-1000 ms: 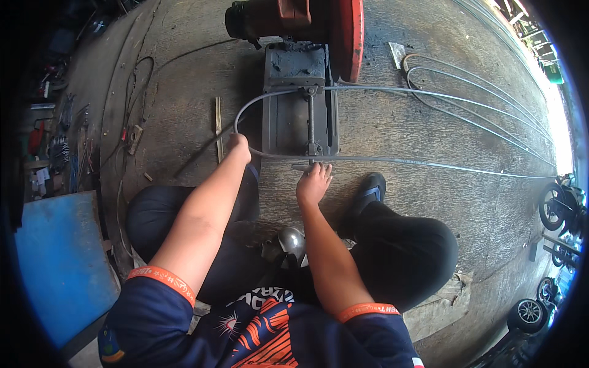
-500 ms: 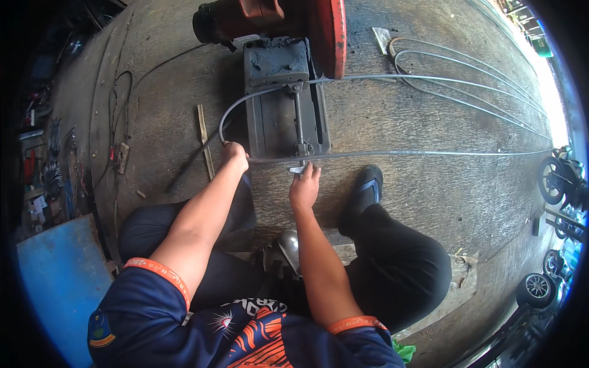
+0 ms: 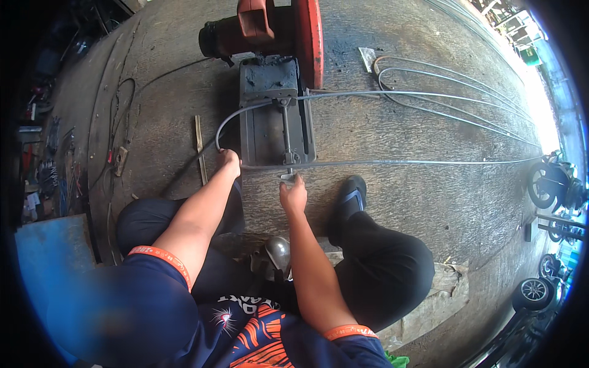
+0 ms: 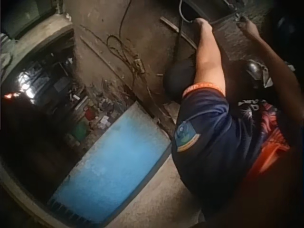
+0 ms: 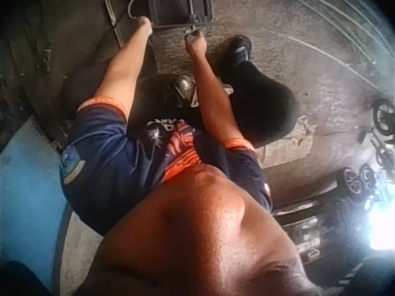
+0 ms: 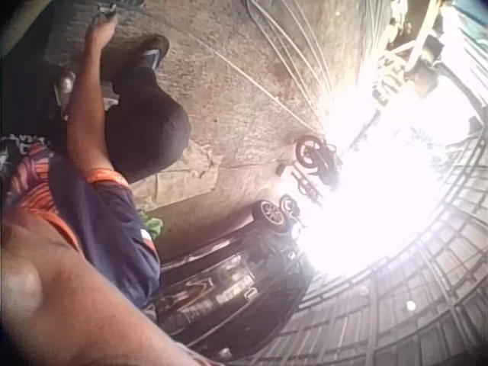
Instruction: Use a chop saw to cut metal rods into smaller sections and organize them.
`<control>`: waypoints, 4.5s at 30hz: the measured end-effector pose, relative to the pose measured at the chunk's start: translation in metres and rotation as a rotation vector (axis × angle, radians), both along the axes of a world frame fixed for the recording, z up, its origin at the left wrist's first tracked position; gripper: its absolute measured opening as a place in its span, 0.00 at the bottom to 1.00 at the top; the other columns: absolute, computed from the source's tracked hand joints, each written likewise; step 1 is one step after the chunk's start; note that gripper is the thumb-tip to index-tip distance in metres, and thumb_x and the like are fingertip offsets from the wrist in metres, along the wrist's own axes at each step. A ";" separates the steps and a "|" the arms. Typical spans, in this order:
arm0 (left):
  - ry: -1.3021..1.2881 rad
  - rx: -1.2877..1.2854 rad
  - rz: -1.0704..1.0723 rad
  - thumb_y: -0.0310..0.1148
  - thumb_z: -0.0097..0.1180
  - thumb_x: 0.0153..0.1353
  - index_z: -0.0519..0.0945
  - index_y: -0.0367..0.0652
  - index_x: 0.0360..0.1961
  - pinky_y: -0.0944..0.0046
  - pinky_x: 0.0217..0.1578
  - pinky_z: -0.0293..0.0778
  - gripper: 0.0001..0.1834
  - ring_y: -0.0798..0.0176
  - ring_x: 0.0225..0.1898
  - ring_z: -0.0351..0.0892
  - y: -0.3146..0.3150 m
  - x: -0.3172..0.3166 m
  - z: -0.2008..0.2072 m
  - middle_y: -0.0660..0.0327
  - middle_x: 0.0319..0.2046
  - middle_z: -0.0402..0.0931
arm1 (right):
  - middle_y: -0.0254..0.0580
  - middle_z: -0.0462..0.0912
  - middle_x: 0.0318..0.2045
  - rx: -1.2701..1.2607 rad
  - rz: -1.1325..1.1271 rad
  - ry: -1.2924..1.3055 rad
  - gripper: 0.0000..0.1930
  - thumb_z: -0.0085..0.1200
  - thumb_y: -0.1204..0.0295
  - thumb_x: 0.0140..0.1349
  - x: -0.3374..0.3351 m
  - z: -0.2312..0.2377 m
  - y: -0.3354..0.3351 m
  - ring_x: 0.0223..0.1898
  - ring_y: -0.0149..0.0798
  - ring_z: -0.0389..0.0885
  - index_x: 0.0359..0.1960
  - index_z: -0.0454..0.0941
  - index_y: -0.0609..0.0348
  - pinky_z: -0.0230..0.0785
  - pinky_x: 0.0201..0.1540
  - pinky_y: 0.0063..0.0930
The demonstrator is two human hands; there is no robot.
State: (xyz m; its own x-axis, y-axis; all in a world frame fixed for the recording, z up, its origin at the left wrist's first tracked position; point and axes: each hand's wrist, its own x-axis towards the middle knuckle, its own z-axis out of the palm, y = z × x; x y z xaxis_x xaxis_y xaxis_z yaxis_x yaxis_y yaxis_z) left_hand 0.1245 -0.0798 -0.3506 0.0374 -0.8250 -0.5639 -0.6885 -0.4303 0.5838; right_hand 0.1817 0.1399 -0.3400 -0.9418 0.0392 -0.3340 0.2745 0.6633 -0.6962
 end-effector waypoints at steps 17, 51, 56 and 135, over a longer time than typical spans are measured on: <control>0.975 -1.645 -1.084 0.41 0.56 0.59 0.81 0.36 0.36 0.51 0.52 0.68 0.16 0.44 0.50 0.74 0.076 -0.147 0.359 0.43 0.45 0.76 | 0.48 0.80 0.35 -1.106 -1.086 -0.510 0.23 0.49 0.55 0.67 -0.014 -0.048 -0.026 0.30 0.46 0.82 0.46 0.67 0.66 0.79 0.33 0.37; 0.056 -1.136 -1.341 0.28 0.52 0.50 0.81 0.31 0.40 0.55 0.49 0.76 0.17 0.45 0.49 0.79 0.077 -0.169 0.412 0.39 0.43 0.78 | 0.61 0.75 0.49 -0.202 -0.688 -0.163 0.19 0.52 0.66 0.61 -0.002 -0.033 -0.026 0.49 0.58 0.76 0.49 0.70 0.68 0.66 0.54 0.42; 0.039 -1.159 -1.371 0.28 0.52 0.50 0.81 0.30 0.40 0.55 0.49 0.76 0.17 0.45 0.49 0.79 0.078 -0.164 0.408 0.39 0.44 0.78 | 0.61 0.77 0.46 -0.112 -0.216 0.344 0.21 0.57 0.64 0.60 0.014 -0.028 -0.025 0.45 0.62 0.76 0.47 0.70 0.69 0.66 0.50 0.46; 0.271 -1.272 -1.367 0.33 0.55 0.51 0.82 0.37 0.32 0.53 0.47 0.75 0.12 0.45 0.45 0.79 0.076 -0.155 0.387 0.47 0.43 0.77 | 0.58 0.75 0.45 -0.384 -0.486 -0.088 0.18 0.50 0.64 0.64 0.004 -0.030 -0.025 0.37 0.51 0.80 0.48 0.72 0.68 0.75 0.39 0.44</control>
